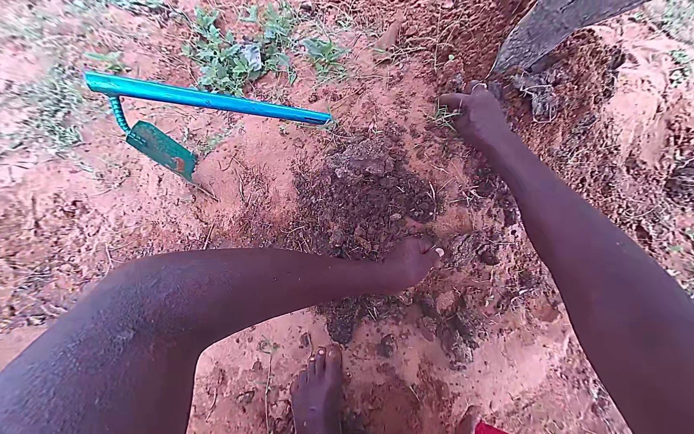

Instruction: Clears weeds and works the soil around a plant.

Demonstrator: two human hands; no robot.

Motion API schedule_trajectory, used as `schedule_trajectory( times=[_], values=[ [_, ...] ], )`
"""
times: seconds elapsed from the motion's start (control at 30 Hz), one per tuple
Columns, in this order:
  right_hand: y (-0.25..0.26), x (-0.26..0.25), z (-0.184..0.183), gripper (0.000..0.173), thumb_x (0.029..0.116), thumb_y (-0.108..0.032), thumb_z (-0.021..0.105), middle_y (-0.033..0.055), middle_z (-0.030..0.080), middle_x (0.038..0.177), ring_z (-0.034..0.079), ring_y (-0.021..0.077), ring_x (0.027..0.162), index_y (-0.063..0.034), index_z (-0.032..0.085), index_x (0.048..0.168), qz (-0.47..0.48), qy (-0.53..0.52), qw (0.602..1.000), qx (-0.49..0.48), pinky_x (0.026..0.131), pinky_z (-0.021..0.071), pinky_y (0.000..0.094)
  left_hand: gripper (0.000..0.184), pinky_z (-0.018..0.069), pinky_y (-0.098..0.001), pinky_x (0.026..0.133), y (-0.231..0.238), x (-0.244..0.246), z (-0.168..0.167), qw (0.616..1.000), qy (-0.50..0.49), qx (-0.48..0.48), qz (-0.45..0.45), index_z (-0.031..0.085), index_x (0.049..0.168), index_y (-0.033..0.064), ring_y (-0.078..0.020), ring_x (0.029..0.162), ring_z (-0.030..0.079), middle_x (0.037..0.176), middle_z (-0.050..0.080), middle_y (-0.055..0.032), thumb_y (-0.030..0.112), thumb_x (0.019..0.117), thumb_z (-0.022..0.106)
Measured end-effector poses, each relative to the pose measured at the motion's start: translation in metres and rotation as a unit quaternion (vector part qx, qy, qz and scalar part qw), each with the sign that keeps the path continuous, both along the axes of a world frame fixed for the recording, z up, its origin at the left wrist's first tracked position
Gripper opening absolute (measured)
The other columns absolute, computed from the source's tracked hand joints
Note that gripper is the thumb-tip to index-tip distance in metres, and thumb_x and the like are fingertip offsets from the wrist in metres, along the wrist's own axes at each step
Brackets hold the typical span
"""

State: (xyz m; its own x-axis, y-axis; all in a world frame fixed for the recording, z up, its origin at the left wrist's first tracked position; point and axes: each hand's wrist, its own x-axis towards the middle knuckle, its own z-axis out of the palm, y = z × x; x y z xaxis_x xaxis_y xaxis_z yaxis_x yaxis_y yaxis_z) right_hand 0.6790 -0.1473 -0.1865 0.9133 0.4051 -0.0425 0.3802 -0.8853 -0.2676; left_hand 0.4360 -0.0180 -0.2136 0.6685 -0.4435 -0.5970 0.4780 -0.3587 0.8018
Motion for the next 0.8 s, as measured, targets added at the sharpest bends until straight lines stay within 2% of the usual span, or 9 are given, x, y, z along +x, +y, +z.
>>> schedule_trajectory(
  times=[0.17, 0.3, 0.33, 0.43, 0.5, 0.57, 0.6, 0.73, 0.8],
  values=[
    [0.002, 0.006, 0.001, 0.034, 0.0955, 0.004, 0.060, 0.0407, 0.049, 0.140, 0.057, 0.0604, 0.118, -0.0048, 0.070, 0.126, 0.057, -0.014, 0.994, -0.096, 0.093, 0.0473, 0.0727, 0.035, 0.0411, -0.0328, 0.072, 0.005, -0.002, -0.003, 1.000, 0.000, -0.002, -0.008, 0.062, 0.102, -0.0009, -0.0140, 0.075, 0.047, 0.087, 0.051, -0.0051, 0.026, 0.1122, 0.042],
    [0.004, 0.006, 0.005, 0.036, 0.0986, 0.003, 0.057, 0.0391, 0.046, 0.146, 0.057, 0.0600, 0.119, -0.0038, 0.067, 0.132, 0.073, -0.011, 0.984, -0.162, 0.092, 0.0480, 0.0719, 0.035, 0.0405, -0.0333, 0.072, 0.005, -0.002, -0.002, 1.000, 0.019, 0.003, -0.010, 0.060, 0.103, -0.0001, -0.0151, 0.075, 0.045, 0.088, 0.049, -0.0056, 0.027, 0.1127, 0.040],
    [0.002, 0.007, 0.006, 0.035, 0.0978, 0.004, 0.058, 0.0389, 0.047, 0.145, 0.057, 0.0598, 0.120, -0.0016, 0.066, 0.131, 0.078, -0.011, 0.984, -0.160, 0.093, 0.0477, 0.0720, 0.035, 0.0407, -0.0335, 0.072, 0.003, -0.003, -0.002, 1.000, 0.027, -0.003, -0.007, 0.060, 0.104, -0.0004, -0.0151, 0.075, 0.045, 0.088, 0.049, -0.0057, 0.027, 0.1126, 0.040],
    [-0.009, 0.014, 0.003, 0.023, 0.0956, 0.007, 0.059, 0.0364, 0.055, 0.135, 0.057, 0.0559, 0.121, 0.0088, 0.067, 0.117, 0.086, -0.038, 0.993, -0.067, 0.098, 0.0458, 0.0693, 0.033, 0.0379, -0.0260, 0.060, -0.001, -0.006, -0.006, 0.999, 0.036, -0.028, 0.014, 0.060, 0.099, 0.0026, -0.0094, 0.063, 0.041, 0.078, 0.044, -0.0002, 0.027, 0.1120, 0.042],
    [-0.012, 0.020, 0.000, 0.019, 0.0969, 0.002, 0.061, 0.0357, 0.061, 0.122, 0.059, 0.0518, 0.118, 0.0119, 0.069, 0.111, 0.072, -0.054, 0.996, 0.029, 0.102, 0.0435, 0.0648, 0.033, 0.0385, -0.0267, 0.063, -0.004, -0.006, -0.005, 0.999, 0.039, -0.032, 0.013, 0.061, 0.100, 0.0019, -0.0098, 0.065, 0.042, 0.080, 0.046, -0.0011, 0.027, 0.1120, 0.043],
    [-0.009, 0.021, 0.000, 0.019, 0.0977, -0.002, 0.060, 0.0344, 0.065, 0.114, 0.062, 0.0487, 0.112, 0.0119, 0.068, 0.108, 0.052, -0.051, 0.996, 0.053, 0.100, 0.0439, 0.0620, 0.033, 0.0395, -0.0287, 0.066, -0.008, -0.005, -0.004, 0.999, 0.038, -0.031, 0.007, 0.062, 0.102, 0.0008, -0.0110, 0.068, 0.043, 0.083, 0.047, -0.0024, 0.026, 0.1119, 0.043],
    [-0.007, 0.020, 0.000, 0.019, 0.0977, -0.001, 0.060, 0.0349, 0.066, 0.112, 0.063, 0.0498, 0.111, 0.0114, 0.069, 0.108, 0.052, -0.049, 0.996, 0.046, 0.100, 0.0441, 0.0634, 0.033, 0.0395, -0.0293, 0.066, -0.010, -0.005, -0.003, 0.999, 0.038, -0.032, 0.003, 0.062, 0.103, 0.0004, -0.0115, 0.069, 0.043, 0.083, 0.048, -0.0029, 0.026, 0.1120, 0.043],
    [-0.004, 0.012, 0.009, 0.024, 0.0964, 0.005, 0.056, 0.0372, 0.062, 0.122, 0.059, 0.0526, 0.119, 0.0090, 0.070, 0.115, 0.054, -0.016, 0.998, -0.006, 0.104, 0.0424, 0.0647, 0.034, 0.0390, -0.0295, 0.065, -0.012, -0.004, -0.002, 0.999, 0.023, -0.033, -0.014, 0.061, 0.102, 0.0006, -0.0121, 0.069, 0.043, 0.082, 0.047, -0.0028, 0.026, 0.1123, 0.041],
    [-0.004, 0.009, 0.012, 0.024, 0.1006, -0.003, 0.057, 0.0372, 0.061, 0.123, 0.058, 0.0525, 0.120, 0.0097, 0.069, 0.117, 0.027, -0.006, 1.000, -0.006, 0.104, 0.0416, 0.0645, 0.034, 0.0393, -0.0294, 0.067, -0.010, -0.005, -0.004, 0.999, 0.026, -0.035, -0.012, 0.061, 0.103, -0.0004, -0.0120, 0.069, 0.043, 0.083, 0.047, -0.0030, 0.025, 0.1125, 0.041]
  ],
)
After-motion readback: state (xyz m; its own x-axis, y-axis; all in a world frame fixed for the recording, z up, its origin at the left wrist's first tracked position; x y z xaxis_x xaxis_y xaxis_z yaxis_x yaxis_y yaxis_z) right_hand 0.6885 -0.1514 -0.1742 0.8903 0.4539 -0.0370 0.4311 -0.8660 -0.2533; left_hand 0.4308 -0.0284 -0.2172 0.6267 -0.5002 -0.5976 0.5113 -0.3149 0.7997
